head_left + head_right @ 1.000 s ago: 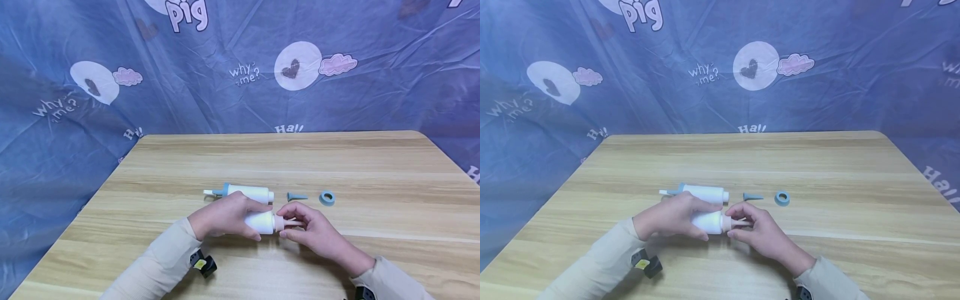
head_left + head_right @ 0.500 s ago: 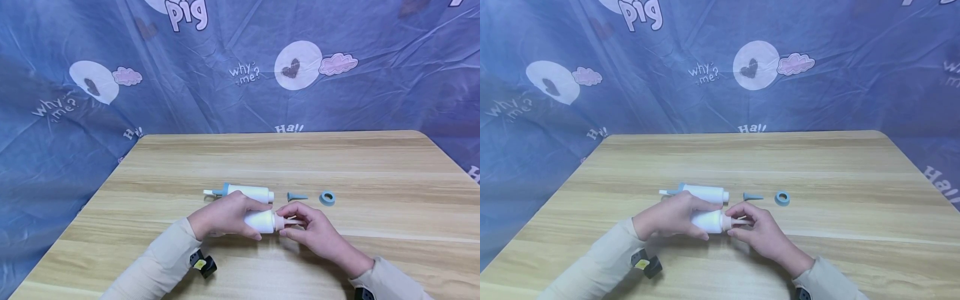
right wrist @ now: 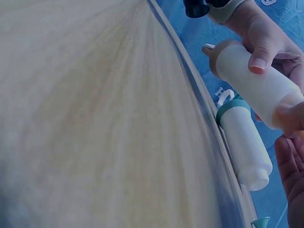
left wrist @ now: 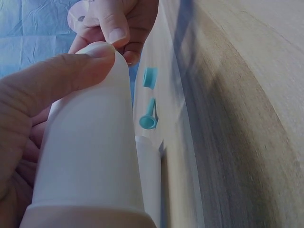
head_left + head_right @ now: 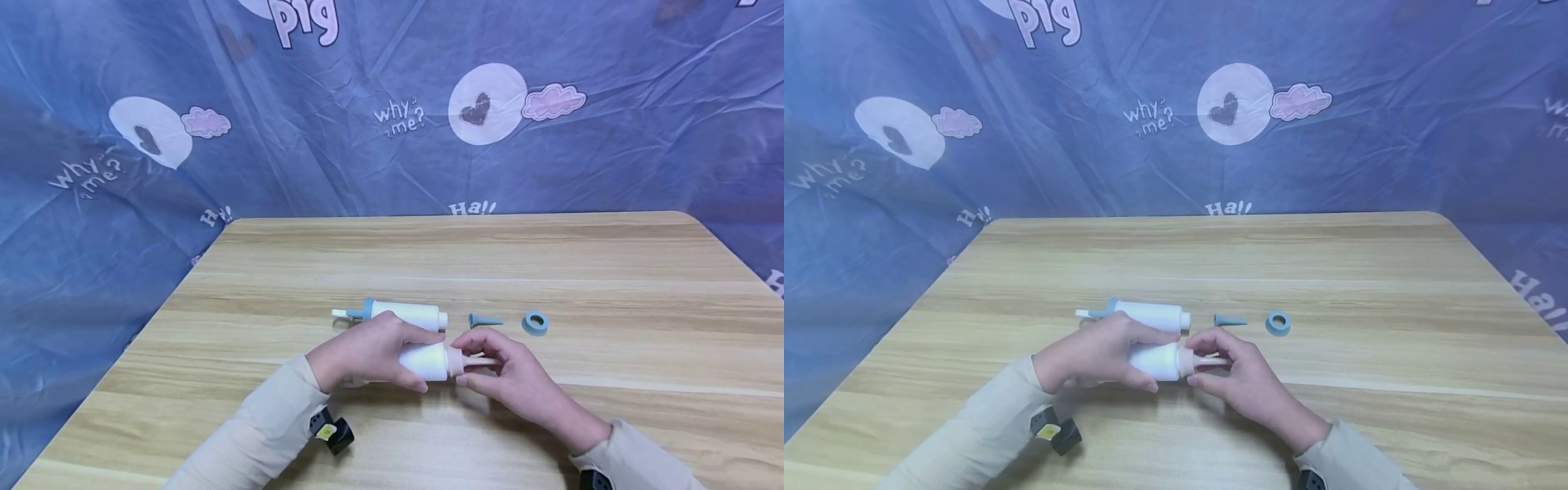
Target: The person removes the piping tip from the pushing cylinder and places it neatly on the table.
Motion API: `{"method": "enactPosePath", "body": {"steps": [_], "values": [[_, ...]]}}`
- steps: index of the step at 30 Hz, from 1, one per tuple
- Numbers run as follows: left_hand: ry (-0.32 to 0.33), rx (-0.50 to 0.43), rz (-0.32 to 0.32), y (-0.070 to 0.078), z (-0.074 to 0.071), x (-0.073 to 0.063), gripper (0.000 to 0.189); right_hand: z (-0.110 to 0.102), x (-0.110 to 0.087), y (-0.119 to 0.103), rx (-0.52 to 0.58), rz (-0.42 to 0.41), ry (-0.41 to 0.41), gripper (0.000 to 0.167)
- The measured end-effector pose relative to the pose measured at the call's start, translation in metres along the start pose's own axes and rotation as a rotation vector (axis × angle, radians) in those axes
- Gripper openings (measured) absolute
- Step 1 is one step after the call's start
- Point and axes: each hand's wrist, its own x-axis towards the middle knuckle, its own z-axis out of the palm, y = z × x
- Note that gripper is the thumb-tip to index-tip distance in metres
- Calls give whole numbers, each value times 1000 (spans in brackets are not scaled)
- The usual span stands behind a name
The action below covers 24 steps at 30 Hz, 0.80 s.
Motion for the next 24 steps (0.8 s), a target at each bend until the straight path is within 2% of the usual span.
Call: {"method": "enactPosePath", "body": {"steps": [5,9,14,24], "values": [[0,-17,-11,0,1,0,60,-1,0,-3,-19,86,-30,41],[2,-22,-12,0,1,-1,59,-2,1,-3,34,127,-59,37],[9,-2,-3,0,1,0,60,-5,1,-3,114,154,-123,27],[11,15,-6,2,0,0,60,-8,3,-2,200,153,-188,27]]}}
